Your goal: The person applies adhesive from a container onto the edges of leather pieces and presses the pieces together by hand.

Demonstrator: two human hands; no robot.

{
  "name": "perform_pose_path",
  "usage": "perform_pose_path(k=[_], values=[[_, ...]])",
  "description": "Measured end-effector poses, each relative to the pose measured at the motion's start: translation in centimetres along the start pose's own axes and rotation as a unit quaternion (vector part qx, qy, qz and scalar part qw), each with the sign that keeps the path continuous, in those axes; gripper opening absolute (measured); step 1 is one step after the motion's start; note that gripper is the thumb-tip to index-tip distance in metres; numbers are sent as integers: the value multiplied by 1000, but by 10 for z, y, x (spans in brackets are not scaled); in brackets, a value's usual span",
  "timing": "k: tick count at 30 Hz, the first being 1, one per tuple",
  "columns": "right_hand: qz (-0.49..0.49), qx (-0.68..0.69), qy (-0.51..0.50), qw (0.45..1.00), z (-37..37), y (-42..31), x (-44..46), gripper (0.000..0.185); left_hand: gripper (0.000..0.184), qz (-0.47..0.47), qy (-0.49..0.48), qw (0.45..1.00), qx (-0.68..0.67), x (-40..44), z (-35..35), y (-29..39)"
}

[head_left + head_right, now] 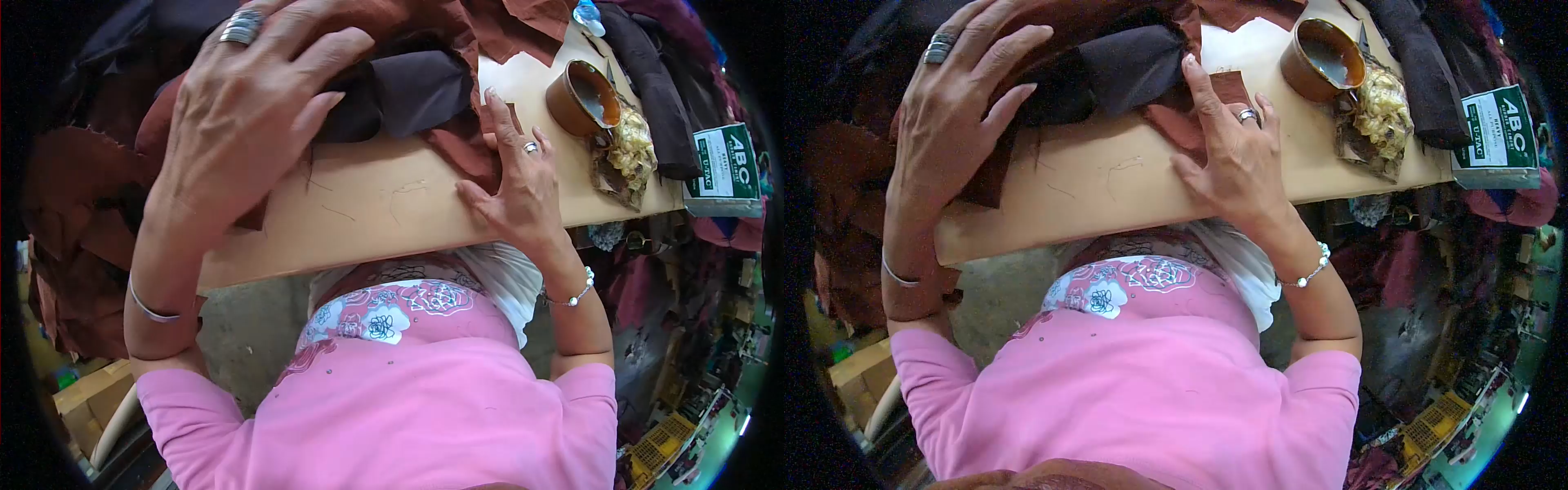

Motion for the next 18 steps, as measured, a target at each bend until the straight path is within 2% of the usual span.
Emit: perform_pose_path(k=[2,5,7,8,9,10,11,13,16,17,18], values=[[-2,-2,-1,1000,1,1,0,95,50,-8,-13,997,74,-15,28,-27],[27,30,-3,999,-4,12,8,92,56,-87,-123,989,4,-37,80,-72],[75,52,5,996,-14,24,16,91,58,-37,-126,991,19,-43,81,-90],[62,11,45,997,-20,27,18,90,55,-5,-111,991,74,-43,71,-102],[40,-29,69,996,-23,30,22,90,51,-28,-140,982,121,-44,60,-116],[17,-69,92,993,-24,31,26,90,48,-11,-144,977,158,-37,36,-117],[-6,-108,115,988,-27,31,27,90,39,-61,-153,965,203,-37,22,-132],[3,-123,64,990,-22,36,28,88,36,23,-108,964,243,-42,2,-147],[-5,-132,54,990,-16,31,29,88,35,-91,-229,945,215,-63,28,-172],[-7,-134,69,989,-17,27,29,87,32,-57,-207,947,240,-57,32,-156],[-8,-138,83,987,-19,24,29,87,36,13,-139,961,240,-41,30,-126]])
Point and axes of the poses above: each hand's wrist, its own x-axis towards the middle knuckle, its own z-axis out of the palm, y = z × x, the point moved 7 cm from there along x, towards the middle knuckle, and after that the axes turned 12 degrees about -x, right-handed, at the moved point
